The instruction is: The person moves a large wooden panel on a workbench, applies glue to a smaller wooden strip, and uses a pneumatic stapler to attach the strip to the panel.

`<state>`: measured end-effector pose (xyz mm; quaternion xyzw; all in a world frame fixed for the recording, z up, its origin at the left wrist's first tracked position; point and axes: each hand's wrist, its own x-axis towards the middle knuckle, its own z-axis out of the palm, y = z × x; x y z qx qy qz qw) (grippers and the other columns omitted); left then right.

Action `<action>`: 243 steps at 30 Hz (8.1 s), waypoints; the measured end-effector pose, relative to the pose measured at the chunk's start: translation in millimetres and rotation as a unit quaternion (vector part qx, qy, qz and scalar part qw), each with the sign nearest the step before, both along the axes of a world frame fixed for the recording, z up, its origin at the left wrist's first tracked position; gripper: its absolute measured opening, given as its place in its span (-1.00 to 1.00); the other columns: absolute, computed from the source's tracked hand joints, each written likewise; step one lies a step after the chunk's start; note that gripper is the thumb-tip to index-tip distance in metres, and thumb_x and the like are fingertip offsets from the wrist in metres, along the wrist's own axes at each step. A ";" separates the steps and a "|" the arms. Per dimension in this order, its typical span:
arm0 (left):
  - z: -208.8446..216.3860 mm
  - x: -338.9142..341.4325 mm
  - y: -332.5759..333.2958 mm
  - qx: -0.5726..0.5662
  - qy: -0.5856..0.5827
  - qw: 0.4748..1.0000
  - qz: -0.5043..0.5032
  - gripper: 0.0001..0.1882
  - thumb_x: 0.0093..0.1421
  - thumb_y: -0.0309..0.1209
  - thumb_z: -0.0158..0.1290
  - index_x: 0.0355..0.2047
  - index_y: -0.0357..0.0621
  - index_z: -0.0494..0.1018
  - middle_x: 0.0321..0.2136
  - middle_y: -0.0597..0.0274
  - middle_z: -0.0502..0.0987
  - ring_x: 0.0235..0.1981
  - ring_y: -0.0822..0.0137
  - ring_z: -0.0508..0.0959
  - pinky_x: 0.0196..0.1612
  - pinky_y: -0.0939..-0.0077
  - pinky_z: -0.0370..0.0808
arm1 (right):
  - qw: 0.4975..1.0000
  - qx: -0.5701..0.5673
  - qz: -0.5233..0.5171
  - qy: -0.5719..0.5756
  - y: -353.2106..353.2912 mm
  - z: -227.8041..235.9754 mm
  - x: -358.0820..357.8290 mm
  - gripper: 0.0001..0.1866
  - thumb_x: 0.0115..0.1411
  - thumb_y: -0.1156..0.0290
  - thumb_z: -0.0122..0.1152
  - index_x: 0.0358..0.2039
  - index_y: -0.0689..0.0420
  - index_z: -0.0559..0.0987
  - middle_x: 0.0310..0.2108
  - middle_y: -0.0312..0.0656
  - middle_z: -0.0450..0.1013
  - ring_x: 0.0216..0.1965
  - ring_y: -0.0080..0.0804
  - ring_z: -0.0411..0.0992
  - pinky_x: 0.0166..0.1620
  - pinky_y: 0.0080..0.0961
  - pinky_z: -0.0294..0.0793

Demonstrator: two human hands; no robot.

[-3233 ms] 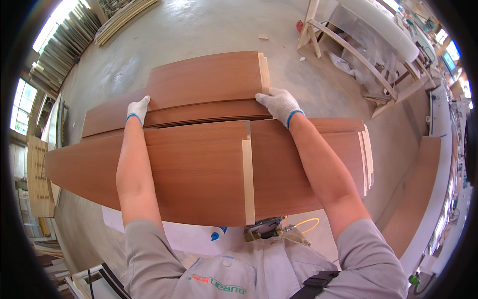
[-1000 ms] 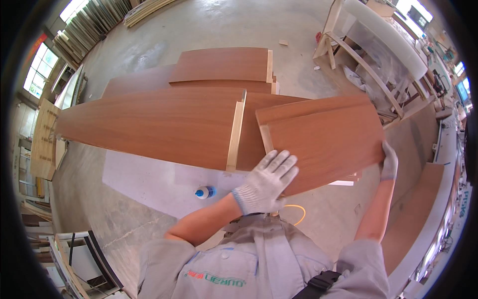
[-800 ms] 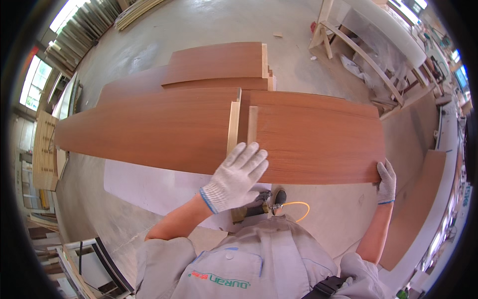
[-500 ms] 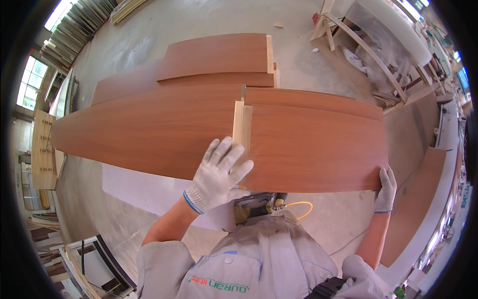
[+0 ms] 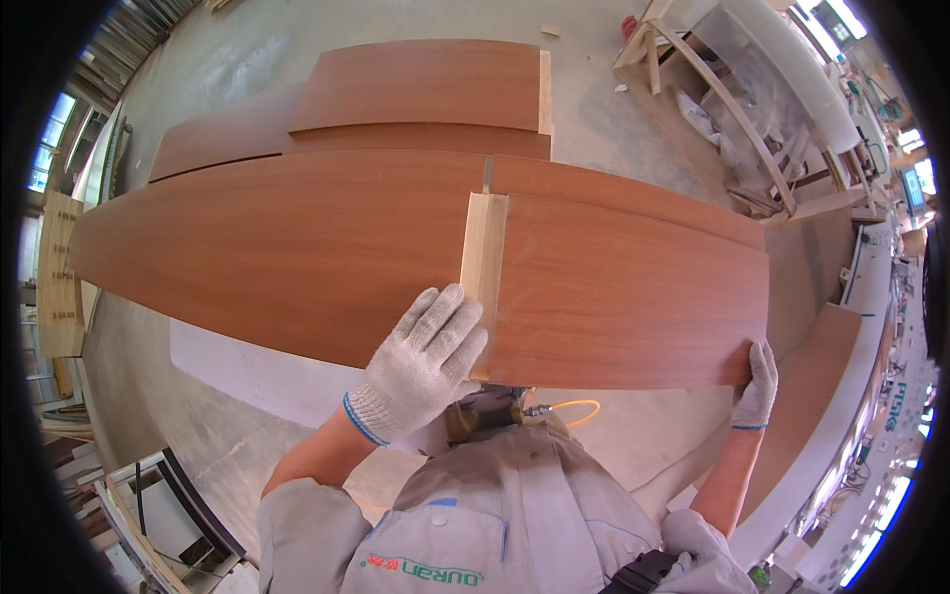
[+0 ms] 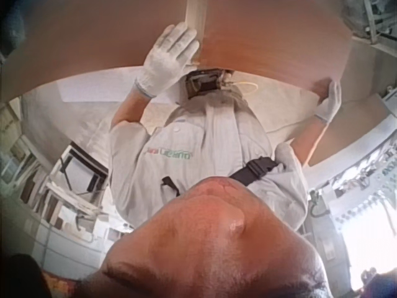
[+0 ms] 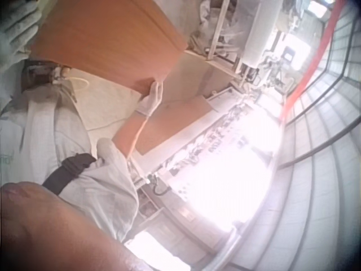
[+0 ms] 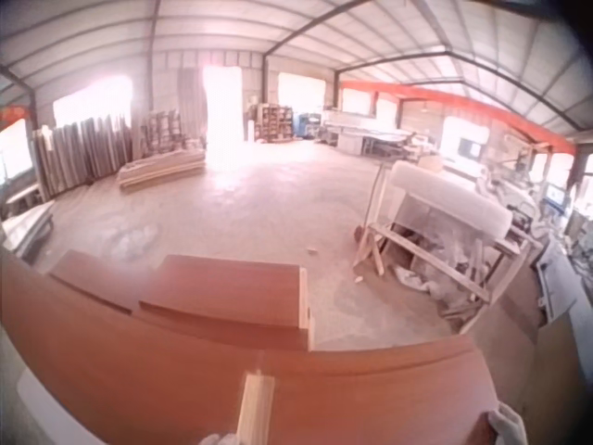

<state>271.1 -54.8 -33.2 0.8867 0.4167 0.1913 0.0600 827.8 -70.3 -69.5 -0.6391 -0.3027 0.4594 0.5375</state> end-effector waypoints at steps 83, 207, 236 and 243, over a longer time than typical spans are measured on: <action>-4.5 -38.5 148.7 0.044 0.107 0.989 0.090 -0.54 0.43 -0.24 -0.01 0.25 -0.15 0.47 0.33 0.01 0.38 0.38 -0.04 0.33 0.44 -0.02 0.23 | 0.891 -0.015 0.052 -0.451 91.4 61.7 -59.1 -0.28 0.21 0.14 0.39 0.27 0.34 0.48 0.25 0.10 0.48 0.28 -0.14 0.45 0.33 -0.31 0.37; 5.3 -26.7 30.5 0.136 0.110 0.959 -0.222 -0.41 -0.02 -0.36 0.32 0.07 -0.25 0.54 0.17 -0.08 0.54 0.23 -0.07 0.50 0.30 0.01 0.42 | 0.683 0.245 0.123 -0.677 -18.9 -3.0 -360.0 -0.31 -0.01 0.34 0.51 0.20 0.09 0.58 0.32 -0.20 0.44 0.39 -0.22 0.31 0.49 -0.20 0.21; 9.6 -31.1 104.8 0.089 0.131 0.976 -0.151 -0.43 0.40 -0.08 -0.02 0.26 -0.20 0.46 0.33 -0.08 0.43 0.40 -0.15 0.31 0.48 -0.02 0.13 | 0.693 0.204 0.144 -0.677 -24.5 4.0 -361.8 -0.28 0.03 0.27 0.50 0.25 0.06 0.54 0.36 -0.21 0.39 0.43 -0.23 0.26 0.50 -0.16 0.14; -10.6 -26.0 145.4 0.034 0.152 0.985 -0.078 -0.31 0.38 -0.05 -0.02 0.44 -0.02 0.27 0.48 -0.05 0.19 0.52 -0.06 0.12 0.53 0.01 -0.01 | 0.712 0.206 0.161 -0.652 -24.9 6.9 -362.1 -0.29 0.00 0.28 0.52 0.21 0.09 0.57 0.36 -0.14 0.39 0.43 -0.17 0.26 0.50 -0.10 0.15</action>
